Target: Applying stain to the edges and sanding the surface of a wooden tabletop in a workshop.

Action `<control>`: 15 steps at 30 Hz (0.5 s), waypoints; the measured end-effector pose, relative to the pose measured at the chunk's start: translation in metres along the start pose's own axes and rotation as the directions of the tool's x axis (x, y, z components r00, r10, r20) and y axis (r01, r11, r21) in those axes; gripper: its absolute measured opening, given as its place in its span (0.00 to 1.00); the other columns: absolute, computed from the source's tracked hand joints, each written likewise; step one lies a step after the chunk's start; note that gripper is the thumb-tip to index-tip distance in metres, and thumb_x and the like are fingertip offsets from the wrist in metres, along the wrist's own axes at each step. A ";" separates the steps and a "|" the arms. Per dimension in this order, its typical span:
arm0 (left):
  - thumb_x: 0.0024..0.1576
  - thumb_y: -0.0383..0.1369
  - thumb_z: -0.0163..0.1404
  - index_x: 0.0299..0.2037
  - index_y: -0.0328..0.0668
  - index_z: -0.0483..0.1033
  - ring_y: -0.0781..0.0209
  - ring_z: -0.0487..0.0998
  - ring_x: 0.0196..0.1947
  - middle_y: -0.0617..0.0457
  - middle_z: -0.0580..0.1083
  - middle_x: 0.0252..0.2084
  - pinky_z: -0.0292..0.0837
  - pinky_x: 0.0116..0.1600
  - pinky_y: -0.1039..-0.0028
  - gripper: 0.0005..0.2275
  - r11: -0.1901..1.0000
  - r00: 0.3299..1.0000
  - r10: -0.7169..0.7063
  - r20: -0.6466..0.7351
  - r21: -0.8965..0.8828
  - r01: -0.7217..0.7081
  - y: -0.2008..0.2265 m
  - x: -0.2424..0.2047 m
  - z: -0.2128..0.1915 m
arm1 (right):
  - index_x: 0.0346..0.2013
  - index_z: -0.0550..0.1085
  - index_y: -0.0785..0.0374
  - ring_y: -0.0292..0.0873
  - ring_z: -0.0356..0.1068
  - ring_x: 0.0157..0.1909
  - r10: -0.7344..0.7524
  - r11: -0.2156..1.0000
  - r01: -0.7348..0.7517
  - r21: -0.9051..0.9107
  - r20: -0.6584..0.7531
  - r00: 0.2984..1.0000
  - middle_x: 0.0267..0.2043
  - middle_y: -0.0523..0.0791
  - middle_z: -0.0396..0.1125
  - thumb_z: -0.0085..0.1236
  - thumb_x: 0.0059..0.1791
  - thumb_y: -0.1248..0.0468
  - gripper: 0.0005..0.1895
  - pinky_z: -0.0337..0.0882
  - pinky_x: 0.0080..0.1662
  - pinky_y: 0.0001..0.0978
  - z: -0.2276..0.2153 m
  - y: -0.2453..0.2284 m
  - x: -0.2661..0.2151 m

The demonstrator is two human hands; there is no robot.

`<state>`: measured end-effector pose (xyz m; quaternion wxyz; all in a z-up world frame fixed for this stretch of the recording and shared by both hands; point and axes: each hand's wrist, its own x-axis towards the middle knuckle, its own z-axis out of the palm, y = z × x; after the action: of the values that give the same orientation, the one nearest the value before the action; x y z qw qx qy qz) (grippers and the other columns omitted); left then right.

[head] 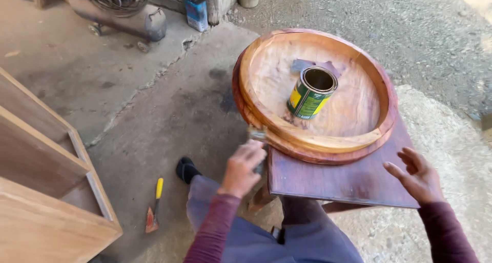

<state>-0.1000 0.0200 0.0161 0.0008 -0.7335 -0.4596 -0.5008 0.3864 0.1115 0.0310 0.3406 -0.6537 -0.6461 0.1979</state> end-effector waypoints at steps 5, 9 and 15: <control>0.42 0.21 0.56 0.41 0.40 0.77 0.42 0.77 0.58 0.44 0.76 0.54 0.74 0.63 0.59 0.15 0.995 0.994 0.083 0.066 -0.053 -0.079 0.051 -0.027 0.041 | 0.68 0.68 0.72 0.51 0.68 0.65 0.060 0.998 -0.061 -0.018 -0.031 0.998 0.65 0.55 0.69 0.69 0.45 0.53 0.42 0.66 0.63 0.43 -0.006 0.033 -0.033; 0.53 0.21 0.57 0.42 0.42 0.77 0.48 0.79 0.58 0.48 0.78 0.53 0.77 0.63 0.62 0.10 0.949 0.994 0.094 0.064 -0.307 -0.070 0.043 -0.026 0.048 | 0.66 0.71 0.72 0.52 0.69 0.64 0.103 0.993 -0.105 -0.047 -0.042 0.994 0.64 0.57 0.69 0.69 0.45 0.54 0.39 0.70 0.60 0.45 -0.008 0.041 -0.043; 0.54 0.23 0.60 0.42 0.42 0.80 0.55 0.83 0.52 0.48 0.81 0.50 0.79 0.59 0.67 0.08 0.895 0.982 -0.188 0.011 -0.409 0.177 -0.038 0.000 -0.005 | 0.64 0.73 0.73 0.55 0.70 0.62 0.185 0.981 -0.189 -0.033 -0.105 0.977 0.61 0.58 0.71 0.69 0.47 0.55 0.35 0.70 0.61 0.46 -0.020 0.097 -0.077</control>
<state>-0.1292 0.0396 0.0016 -0.1927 -0.6639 -0.4116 -0.5939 0.4627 0.0390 -0.0374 0.3388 -0.7278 -0.5678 0.1819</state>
